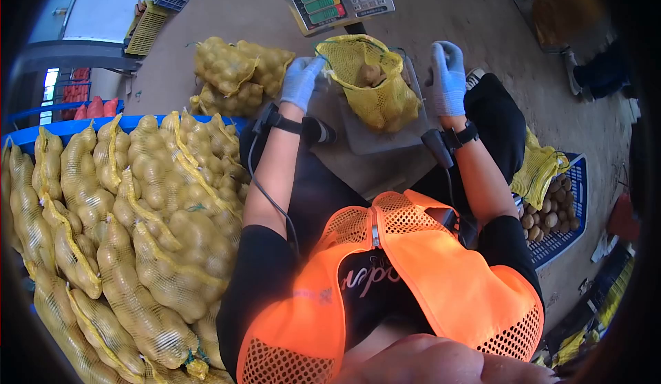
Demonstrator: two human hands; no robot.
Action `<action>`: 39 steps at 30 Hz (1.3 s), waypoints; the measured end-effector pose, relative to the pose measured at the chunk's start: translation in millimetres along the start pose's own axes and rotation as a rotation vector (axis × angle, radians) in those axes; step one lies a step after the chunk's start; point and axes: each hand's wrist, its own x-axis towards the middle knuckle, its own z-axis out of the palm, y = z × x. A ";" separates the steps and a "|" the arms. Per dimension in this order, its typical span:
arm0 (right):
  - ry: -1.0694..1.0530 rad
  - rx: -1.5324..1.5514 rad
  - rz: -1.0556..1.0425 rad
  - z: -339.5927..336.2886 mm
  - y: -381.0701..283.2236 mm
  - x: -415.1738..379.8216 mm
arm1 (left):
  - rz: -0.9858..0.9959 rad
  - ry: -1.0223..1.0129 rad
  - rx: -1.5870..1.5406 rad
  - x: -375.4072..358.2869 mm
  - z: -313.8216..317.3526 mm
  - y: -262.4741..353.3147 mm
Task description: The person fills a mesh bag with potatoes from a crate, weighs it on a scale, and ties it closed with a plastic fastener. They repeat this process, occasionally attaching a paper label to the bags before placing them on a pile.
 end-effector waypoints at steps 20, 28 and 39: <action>0.777 -0.108 -0.480 -259.5 -70.0 -49.0 | -0.235 0.102 -0.040 20.6 -32.1 3.4; 0.843 -0.654 0.330 -471.5 63.2 -195.7 | -0.023 -0.034 -0.159 73.9 -37.0 -27.8; 0.315 -1.431 1.119 -444.7 126.4 -242.0 | 0.033 -0.060 -0.065 38.6 -64.1 -13.5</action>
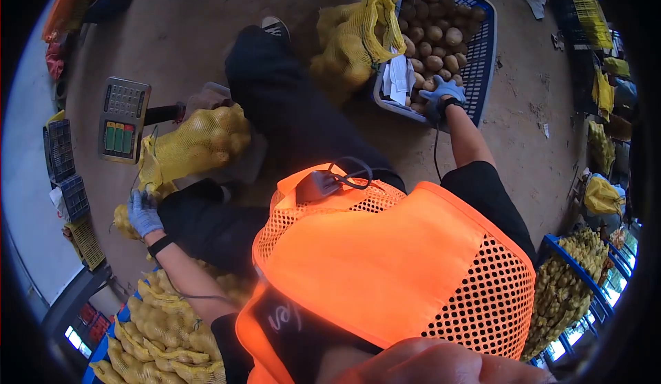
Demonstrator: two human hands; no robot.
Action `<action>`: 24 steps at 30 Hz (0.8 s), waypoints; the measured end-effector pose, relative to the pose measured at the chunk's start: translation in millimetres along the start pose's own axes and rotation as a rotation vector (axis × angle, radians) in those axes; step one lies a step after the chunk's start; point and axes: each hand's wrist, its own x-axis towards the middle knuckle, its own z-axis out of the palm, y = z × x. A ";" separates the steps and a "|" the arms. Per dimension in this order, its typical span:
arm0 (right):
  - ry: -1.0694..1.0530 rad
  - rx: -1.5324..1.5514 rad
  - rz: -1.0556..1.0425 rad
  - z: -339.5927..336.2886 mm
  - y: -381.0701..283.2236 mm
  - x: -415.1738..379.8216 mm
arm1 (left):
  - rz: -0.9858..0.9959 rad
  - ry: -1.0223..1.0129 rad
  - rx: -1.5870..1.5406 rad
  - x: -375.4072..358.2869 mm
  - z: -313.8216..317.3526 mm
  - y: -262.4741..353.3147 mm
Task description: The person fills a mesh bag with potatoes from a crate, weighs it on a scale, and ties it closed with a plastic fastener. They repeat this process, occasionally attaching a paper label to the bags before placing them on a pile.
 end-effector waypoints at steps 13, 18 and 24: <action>-0.278 1.510 -0.328 11.1 28.6 51.2 | 0.148 0.348 0.133 -30.1 57.3 13.6; -0.596 1.832 -0.587 -92.2 -38.0 -41.1 | 0.033 0.530 0.147 11.3 54.6 4.1; -0.968 1.749 -1.110 -188.2 -190.2 -182.1 | -0.190 -0.187 0.137 8.8 53.5 -20.3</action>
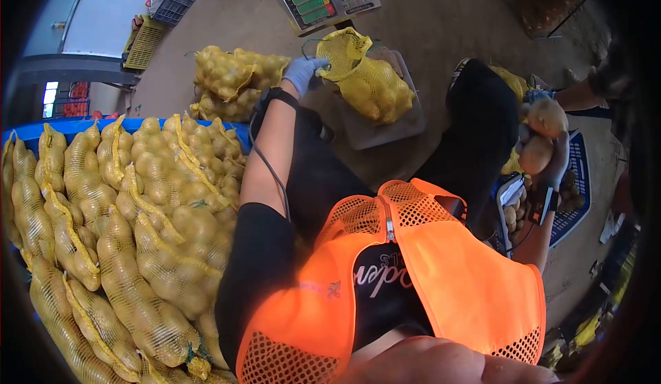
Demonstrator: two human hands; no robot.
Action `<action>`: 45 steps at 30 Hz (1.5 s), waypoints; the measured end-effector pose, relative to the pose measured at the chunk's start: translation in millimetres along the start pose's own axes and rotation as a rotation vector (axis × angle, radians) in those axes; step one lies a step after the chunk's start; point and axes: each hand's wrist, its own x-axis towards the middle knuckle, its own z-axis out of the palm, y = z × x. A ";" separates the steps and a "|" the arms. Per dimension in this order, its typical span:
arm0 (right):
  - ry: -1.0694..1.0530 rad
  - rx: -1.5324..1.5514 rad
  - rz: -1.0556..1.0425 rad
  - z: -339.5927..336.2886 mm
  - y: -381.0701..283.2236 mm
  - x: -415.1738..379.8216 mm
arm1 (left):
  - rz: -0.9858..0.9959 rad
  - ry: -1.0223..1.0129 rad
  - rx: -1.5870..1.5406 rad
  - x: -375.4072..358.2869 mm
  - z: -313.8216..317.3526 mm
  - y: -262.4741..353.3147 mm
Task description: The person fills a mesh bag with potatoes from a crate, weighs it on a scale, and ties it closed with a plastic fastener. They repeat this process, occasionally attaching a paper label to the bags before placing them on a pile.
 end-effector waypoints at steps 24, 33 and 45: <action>-0.382 -1.360 0.332 150.2 200.9 244.6 | 0.155 -0.033 -0.751 -14.8 12.3 18.6; -0.208 -1.884 -0.118 169.5 163.8 216.3 | 0.109 -0.068 -0.825 -2.5 3.1 1.5; -0.253 -0.875 -0.111 115.7 31.4 153.7 | 0.076 -0.117 -0.435 -2.8 -2.2 9.6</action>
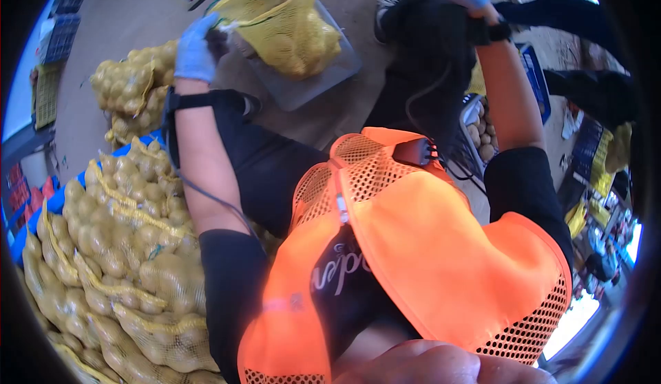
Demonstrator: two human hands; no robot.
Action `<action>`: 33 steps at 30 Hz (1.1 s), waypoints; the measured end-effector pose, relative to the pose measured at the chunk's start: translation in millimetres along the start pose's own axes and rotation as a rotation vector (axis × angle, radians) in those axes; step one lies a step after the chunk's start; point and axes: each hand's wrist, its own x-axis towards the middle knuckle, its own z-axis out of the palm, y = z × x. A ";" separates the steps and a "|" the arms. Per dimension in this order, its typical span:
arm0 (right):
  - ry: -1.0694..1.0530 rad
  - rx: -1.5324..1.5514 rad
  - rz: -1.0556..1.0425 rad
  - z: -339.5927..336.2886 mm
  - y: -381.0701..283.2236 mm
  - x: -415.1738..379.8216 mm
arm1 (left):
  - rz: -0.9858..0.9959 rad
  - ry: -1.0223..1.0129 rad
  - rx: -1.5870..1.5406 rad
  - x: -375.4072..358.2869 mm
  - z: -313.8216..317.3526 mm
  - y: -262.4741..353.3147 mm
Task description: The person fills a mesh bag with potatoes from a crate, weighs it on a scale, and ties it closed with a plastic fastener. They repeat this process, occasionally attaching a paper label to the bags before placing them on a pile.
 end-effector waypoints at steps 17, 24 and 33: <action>0.719 0.730 1.293 31.6 256.6 -527.0 | -0.154 -0.191 0.029 29.0 -71.4 9.0; 1.411 -0.347 1.799 15.7 372.2 -592.8 | -0.154 -0.054 0.103 -26.3 42.2 1.2; 1.368 0.170 1.563 -19.1 446.6 -596.4 | -0.165 0.340 0.241 -49.4 81.1 -7.1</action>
